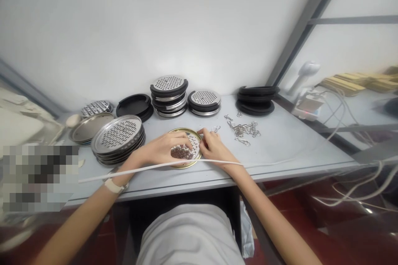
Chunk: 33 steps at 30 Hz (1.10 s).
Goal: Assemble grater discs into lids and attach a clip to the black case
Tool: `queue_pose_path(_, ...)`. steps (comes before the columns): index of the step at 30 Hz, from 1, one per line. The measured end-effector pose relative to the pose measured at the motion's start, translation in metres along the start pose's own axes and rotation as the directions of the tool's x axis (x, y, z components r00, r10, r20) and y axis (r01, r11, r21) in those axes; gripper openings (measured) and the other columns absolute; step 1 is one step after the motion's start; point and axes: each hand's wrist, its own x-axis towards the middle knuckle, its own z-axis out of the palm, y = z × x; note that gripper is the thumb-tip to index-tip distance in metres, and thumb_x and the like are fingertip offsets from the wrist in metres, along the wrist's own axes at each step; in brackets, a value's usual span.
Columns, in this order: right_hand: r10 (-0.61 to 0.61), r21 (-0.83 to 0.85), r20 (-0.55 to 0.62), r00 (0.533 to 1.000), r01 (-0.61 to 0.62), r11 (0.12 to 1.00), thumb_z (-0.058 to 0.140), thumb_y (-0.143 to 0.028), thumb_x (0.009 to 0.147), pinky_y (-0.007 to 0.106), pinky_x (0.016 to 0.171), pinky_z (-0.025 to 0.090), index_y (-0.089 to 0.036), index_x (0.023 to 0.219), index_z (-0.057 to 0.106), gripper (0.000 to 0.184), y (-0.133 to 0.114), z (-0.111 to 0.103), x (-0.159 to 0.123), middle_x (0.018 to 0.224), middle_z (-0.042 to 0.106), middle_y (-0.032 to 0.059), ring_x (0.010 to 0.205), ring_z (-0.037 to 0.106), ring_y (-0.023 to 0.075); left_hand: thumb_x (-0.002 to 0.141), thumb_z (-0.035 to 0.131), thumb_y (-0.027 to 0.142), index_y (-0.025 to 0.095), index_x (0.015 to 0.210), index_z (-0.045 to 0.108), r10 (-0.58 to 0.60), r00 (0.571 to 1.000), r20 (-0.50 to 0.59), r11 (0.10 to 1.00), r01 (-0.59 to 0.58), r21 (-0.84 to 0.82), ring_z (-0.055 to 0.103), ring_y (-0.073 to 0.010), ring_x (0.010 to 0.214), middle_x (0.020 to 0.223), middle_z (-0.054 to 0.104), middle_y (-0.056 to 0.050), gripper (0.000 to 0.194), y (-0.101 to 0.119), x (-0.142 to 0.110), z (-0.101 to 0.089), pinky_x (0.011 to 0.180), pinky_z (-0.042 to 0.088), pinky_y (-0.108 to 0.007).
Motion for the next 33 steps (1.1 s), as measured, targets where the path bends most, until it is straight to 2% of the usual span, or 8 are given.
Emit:
queue_pose_path(3, -0.007, -0.004, 0.000, 1.000, 0.007, 1.000, 0.039, -0.017, 0.084, 0.035, 0.080, 0.039, -0.019, 0.107, 0.047, 0.025, 0.001, 0.000, 0.000, 0.070, 0.054, 0.0011, 0.080, 0.050, 0.0211, 0.073, 0.069, 0.048, 0.018, 0.090, 0.057, -0.013, 0.999, 0.043, 1.000, 0.013, -0.005, 0.053, -0.0208, 0.087, 0.091, 0.058, -0.004, 0.036, -0.001, -0.001, -0.003, 0.081, 0.042, -0.032)
queue_pose_path(7, -0.004, -0.022, -0.002, 1.000, 0.003, 1.000, 0.039, -0.017, 0.084, 0.036, 0.080, 0.039, -0.019, 0.108, 0.047, 0.026, 0.002, 0.001, 0.001, 0.069, 0.055, 0.0014, 0.080, 0.050, 0.0214, 0.081, 0.060, 0.045, 0.018, 0.084, 0.053, -0.046, 0.993, 0.105, 0.999, 0.045, 0.009, 0.051, -0.0175, 0.075, 0.082, 0.054, -0.002, 0.028, -0.004, -0.003, -0.003, 0.069, 0.042, -0.029)
queue_pose_path(10, -0.009, -0.025, -0.008, 1.000, 0.009, 1.000, 0.039, -0.017, 0.084, 0.035, 0.080, 0.039, -0.019, 0.109, 0.047, 0.026, 0.002, 0.001, 0.001, 0.069, 0.055, 0.0015, 0.080, 0.049, 0.0214, 0.079, 0.062, 0.046, 0.018, 0.091, 0.054, -0.057, 0.996, 0.073, 0.998, 0.055, 0.032, 0.051, -0.0218, 0.090, 0.095, 0.054, -0.006, 0.031, -0.006, -0.005, -0.003, 0.080, 0.043, -0.033)
queue_pose_path(17, -0.023, -0.033, -0.006, 1.000, 0.023, 0.999, 0.038, -0.016, 0.084, 0.035, 0.080, 0.038, -0.019, 0.108, 0.047, 0.026, 0.003, 0.001, 0.000, 0.074, 0.055, 0.0025, 0.081, 0.049, 0.0211, 0.070, 0.069, 0.050, 0.024, 0.126, 0.041, -0.117, 0.992, 0.038, 0.991, 0.114, 0.064, 0.041, -0.0288, 0.117, 0.122, 0.045, -0.009, 0.068, -0.011, -0.006, 0.002, 0.101, 0.034, -0.042)
queue_pose_path(22, -0.035, -0.051, -0.007, 0.999, 0.035, 0.998, 0.038, -0.015, 0.082, 0.036, 0.081, 0.038, -0.018, 0.107, 0.048, 0.027, 0.003, 0.002, 0.001, 0.074, 0.056, 0.0034, 0.080, 0.049, 0.0214, 0.062, 0.070, 0.063, 0.025, 0.137, 0.028, -0.270, 0.962, 0.039, 0.958, 0.264, 0.115, 0.030, -0.0353, 0.129, 0.134, 0.038, -0.013, 0.094, -0.018, -0.008, 0.007, 0.104, 0.028, -0.049)
queue_pose_path(24, -0.034, -0.053, -0.010, 0.999, 0.034, 0.998, 0.038, -0.015, 0.082, 0.036, 0.080, 0.039, -0.018, 0.107, 0.048, 0.027, 0.002, 0.001, 0.001, 0.075, 0.057, 0.0039, 0.081, 0.049, 0.0217, 0.061, 0.069, 0.065, 0.025, 0.136, 0.028, -0.309, 0.950, 0.043, 0.945, 0.302, 0.126, 0.035, -0.0355, 0.126, 0.132, 0.041, -0.012, 0.094, -0.019, -0.009, 0.007, 0.102, 0.029, -0.050)
queue_pose_path(27, -0.023, -0.052, -0.004, 1.000, 0.023, 0.998, 0.038, -0.016, 0.083, 0.036, 0.080, 0.039, -0.018, 0.106, 0.047, 0.025, 0.001, 0.001, 0.001, 0.076, 0.056, 0.0043, 0.082, 0.049, 0.0221, 0.061, 0.069, 0.065, 0.025, 0.135, 0.030, -0.305, 0.951, 0.048, 0.946, 0.297, 0.128, 0.040, -0.0343, 0.122, 0.130, 0.044, -0.012, 0.093, -0.021, -0.010, 0.005, 0.101, 0.031, -0.048)
queue_pose_path(33, -0.028, -0.031, -0.015, 1.000, 0.027, 0.999, 0.038, -0.016, 0.083, 0.036, 0.080, 0.039, -0.019, 0.106, 0.047, 0.025, 0.003, 0.002, 0.001, 0.078, 0.056, 0.0037, 0.082, 0.049, 0.0216, 0.059, 0.073, 0.060, 0.025, 0.138, 0.027, -0.263, 0.963, 0.067, 0.962, 0.256, 0.099, 0.032, -0.0358, 0.129, 0.138, 0.037, -0.013, 0.098, -0.024, -0.013, 0.002, 0.103, 0.029, -0.048)
